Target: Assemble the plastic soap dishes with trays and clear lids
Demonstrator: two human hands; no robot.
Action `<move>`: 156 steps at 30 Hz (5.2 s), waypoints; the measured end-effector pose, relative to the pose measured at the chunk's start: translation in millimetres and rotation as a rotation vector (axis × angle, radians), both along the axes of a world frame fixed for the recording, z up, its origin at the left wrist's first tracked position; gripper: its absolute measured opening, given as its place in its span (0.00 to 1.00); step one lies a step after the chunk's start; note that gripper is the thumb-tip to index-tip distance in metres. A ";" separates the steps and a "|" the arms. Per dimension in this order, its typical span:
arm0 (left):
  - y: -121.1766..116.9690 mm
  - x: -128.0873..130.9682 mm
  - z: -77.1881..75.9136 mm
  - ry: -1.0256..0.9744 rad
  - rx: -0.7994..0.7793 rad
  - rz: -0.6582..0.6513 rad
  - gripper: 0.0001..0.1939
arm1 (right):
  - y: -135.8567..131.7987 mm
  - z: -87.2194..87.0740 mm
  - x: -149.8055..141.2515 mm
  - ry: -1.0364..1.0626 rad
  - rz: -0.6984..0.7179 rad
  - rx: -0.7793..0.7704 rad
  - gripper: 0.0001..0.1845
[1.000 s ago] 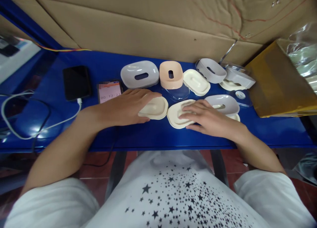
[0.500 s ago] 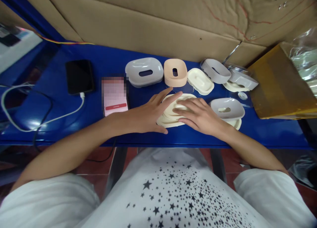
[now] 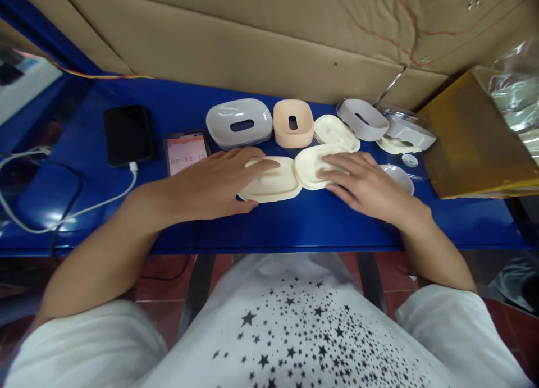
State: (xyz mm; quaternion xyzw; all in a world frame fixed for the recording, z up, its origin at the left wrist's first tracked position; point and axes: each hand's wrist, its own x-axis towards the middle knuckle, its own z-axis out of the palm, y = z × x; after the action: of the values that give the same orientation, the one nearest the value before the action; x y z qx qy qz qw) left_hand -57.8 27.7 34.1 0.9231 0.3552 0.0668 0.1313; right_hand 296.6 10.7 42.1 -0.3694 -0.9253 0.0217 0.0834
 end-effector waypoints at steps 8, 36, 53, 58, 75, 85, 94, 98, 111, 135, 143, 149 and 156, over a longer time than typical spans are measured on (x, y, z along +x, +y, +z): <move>6.6 8.9 12.6 -0.063 0.114 -0.030 0.21 | -23.9 24.4 74.2 0.059 -0.356 -0.022 0.22; -25.2 53.5 -26.3 -0.289 0.232 -0.285 0.05 | -132.4 -38.8 51.6 0.128 -0.314 -0.068 0.23; -25.9 62.7 -41.2 -0.236 0.338 -0.352 0.12 | -87.5 -64.1 30.2 0.407 -0.279 -0.073 0.48; -23.0 64.9 -40.9 -0.259 0.319 -0.409 0.11 | -79.1 -61.7 28.9 0.366 -0.179 -0.071 0.42; -19.2 56.0 -37.0 -0.090 0.345 -0.382 0.12 | -60.5 -55.5 98.4 0.303 -0.632 0.175 0.30; -15.5 53.9 -36.0 -0.115 0.339 -0.408 0.12 | -100.7 -58.2 128.3 0.215 -0.619 -0.013 0.38; -18.5 55.5 -33.4 -0.195 0.239 -0.442 0.09 | -77.8 -66.0 143.8 0.359 -0.692 0.130 0.25; -17.5 55.5 -33.4 -0.212 0.233 -0.446 0.09 | -71.9 -63.6 138.8 0.342 -0.540 -0.087 0.39; -19.5 56.3 -29.3 -0.264 0.268 -0.371 0.30 | -68.5 -34.6 41.6 0.462 -0.113 -0.198 0.32; -18.3 57.9 -34.9 -0.185 0.350 -0.422 0.21 | -84.1 -64.6 24.5 0.380 -0.083 0.051 0.45; -19.3 58.5 -30.7 -0.212 0.441 -0.422 0.20 | -86.1 -65.6 21.0 0.292 -0.112 0.110 0.47; -17.1 53.7 -27.5 -0.209 0.434 -0.404 0.20 | -71.9 -49.2 16.9 0.242 0.003 0.033 0.47; -13.1 49.2 -24.0 -0.136 0.469 -0.293 0.20 | -17.9 -23.9 11.5 0.091 0.234 0.021 0.42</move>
State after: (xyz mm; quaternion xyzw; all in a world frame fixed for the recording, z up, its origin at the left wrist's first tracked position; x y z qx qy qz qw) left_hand -8.7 14.6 10.1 0.9632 0.1834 0.1891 -0.0539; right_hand 308.1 -7.3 18.2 -0.2569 -0.9574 0.0385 0.1261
